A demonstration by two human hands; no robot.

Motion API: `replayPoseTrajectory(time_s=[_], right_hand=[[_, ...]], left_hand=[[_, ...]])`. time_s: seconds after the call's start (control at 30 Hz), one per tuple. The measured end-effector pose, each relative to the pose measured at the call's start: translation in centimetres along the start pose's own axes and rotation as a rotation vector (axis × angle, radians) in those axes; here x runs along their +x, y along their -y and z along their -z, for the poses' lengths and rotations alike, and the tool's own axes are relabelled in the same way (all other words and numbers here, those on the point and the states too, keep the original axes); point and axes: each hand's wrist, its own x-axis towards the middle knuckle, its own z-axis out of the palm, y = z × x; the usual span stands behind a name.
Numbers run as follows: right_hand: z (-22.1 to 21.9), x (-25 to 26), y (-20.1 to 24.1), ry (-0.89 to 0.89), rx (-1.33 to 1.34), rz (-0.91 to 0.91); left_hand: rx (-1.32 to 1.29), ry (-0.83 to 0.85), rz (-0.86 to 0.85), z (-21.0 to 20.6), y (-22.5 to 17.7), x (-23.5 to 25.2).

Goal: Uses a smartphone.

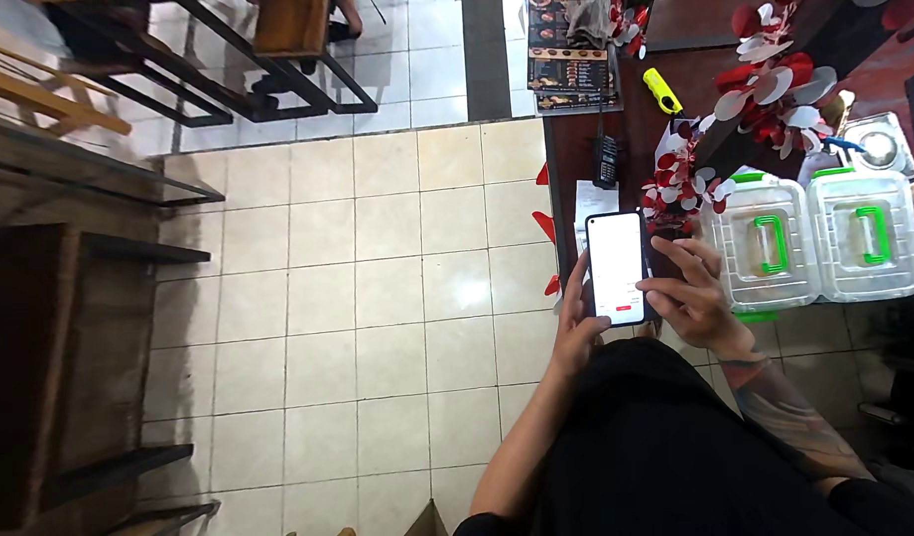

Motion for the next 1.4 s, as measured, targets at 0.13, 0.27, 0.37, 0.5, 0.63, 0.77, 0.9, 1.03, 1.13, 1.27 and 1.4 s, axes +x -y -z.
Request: replayPoseTrajectory(time_s=[0.13,0.27,0.37,0.5,0.63,0.77,0.9,1.03,1.13,1.27,1.4], right_hand=[[0.2,-0.1,0.0,-0.024,0.014,-0.001],[0.2,-0.3,-0.1,-0.025,0.026,-0.013],[0.2,-0.4,0.1,-0.028,0.048,-0.068],[0.2,-0.2,0.4,0.022,0.105,-0.174],[-0.1,-0.2,0.5,0.069,0.161,-0.174],[-0.5,-0.3,0.7,0.079,0.141,-0.19],[-0.3,-0.4,0.7,0.053,0.171,-0.179],[0.0,-0.6,0.8,0.029,0.082,-0.143],[0.0,-0.8,0.6,-0.024,0.024,-0.074],[0.0,-1.1,0.5,-0.038,-0.001,-0.041],[0.0,-1.3,0.5,-0.046,-0.014,-0.024]], left_hand=[[0.006,-0.002,0.005,0.0,-0.1,0.0],[-0.011,-0.008,0.006,0.0,-0.1,0.0],[-0.001,-0.007,-0.007,0.1,0.0,-0.1],[0.016,-0.008,-0.011,0.0,-0.1,-0.1],[0.022,0.0,-0.005,-0.1,-0.1,-0.1],[0.007,0.001,0.001,0.0,0.0,-0.2],[0.029,-0.004,0.002,0.0,0.0,-0.2],[0.034,-0.005,0.001,0.0,0.1,-0.3],[0.012,-0.008,0.001,0.0,0.2,-0.3],[0.026,-0.02,0.006,-0.2,0.0,-0.4],[0.031,-0.014,0.01,-0.3,0.0,-0.5]])
